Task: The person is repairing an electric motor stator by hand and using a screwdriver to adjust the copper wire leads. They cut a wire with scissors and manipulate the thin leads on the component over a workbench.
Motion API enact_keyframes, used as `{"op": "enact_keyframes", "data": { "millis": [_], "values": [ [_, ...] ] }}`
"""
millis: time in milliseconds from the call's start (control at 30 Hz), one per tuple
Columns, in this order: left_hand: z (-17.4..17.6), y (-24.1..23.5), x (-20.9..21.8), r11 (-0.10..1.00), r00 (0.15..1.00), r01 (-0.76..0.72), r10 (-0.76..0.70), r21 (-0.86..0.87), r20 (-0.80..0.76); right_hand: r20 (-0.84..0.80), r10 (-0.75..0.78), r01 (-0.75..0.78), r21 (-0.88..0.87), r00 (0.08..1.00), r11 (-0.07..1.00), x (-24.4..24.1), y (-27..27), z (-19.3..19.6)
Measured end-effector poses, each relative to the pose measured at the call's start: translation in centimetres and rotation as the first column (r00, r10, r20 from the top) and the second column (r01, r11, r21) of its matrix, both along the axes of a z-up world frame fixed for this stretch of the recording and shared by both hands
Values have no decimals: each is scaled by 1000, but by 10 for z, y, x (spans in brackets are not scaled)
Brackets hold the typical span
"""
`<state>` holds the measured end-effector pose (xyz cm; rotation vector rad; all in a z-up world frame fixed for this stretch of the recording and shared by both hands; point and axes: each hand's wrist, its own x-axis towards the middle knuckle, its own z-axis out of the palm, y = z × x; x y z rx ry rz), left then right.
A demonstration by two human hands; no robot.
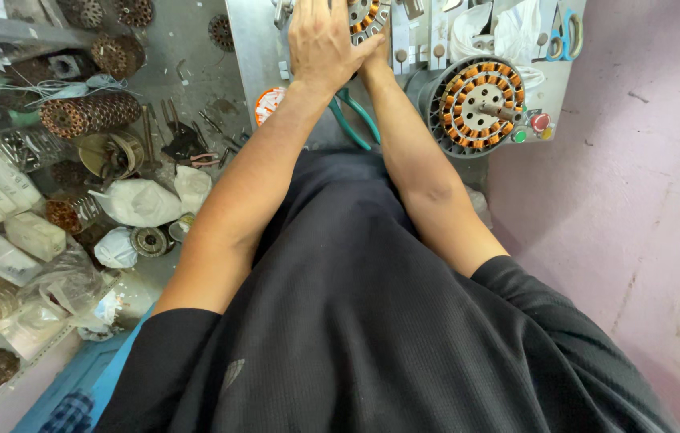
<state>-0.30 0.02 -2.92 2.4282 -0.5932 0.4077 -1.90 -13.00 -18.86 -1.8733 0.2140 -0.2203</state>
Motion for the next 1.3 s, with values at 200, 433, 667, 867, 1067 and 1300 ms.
{"op": "enact_keyframes", "data": {
  "millis": [200, 433, 667, 867, 1067, 1300],
  "values": [
    [-3, -2, 1, 1000, 998, 2, -1, 25, -59, -8, -8, 8, -3, 1000, 1000, -9, 2, 0],
    [-3, 2, 1, 1000, 998, 26, -25, 12, -49, 0, 7, -7, 3, 1000, 1000, -6, 4, 2],
    [-6, -1, 2, 998, 995, 14, -7, 65, -102, 7, 15, -15, 16, 1000, 1000, -5, 8, 2],
    [0, 1, 0, 1000, 999, 9, -9, -10, -42, 19, 14, -14, 10, 1000, 1000, 1, 6, 4],
    [6, 0, 3, 999, 999, 18, -20, -44, -33, 27, 9, -9, 5, 1000, 1000, 8, 3, 4],
    [4, 0, 2, 1000, 998, 7, -9, -30, -58, 24, 19, -19, 0, 1000, 1000, 5, 4, -1]
  ]
}}
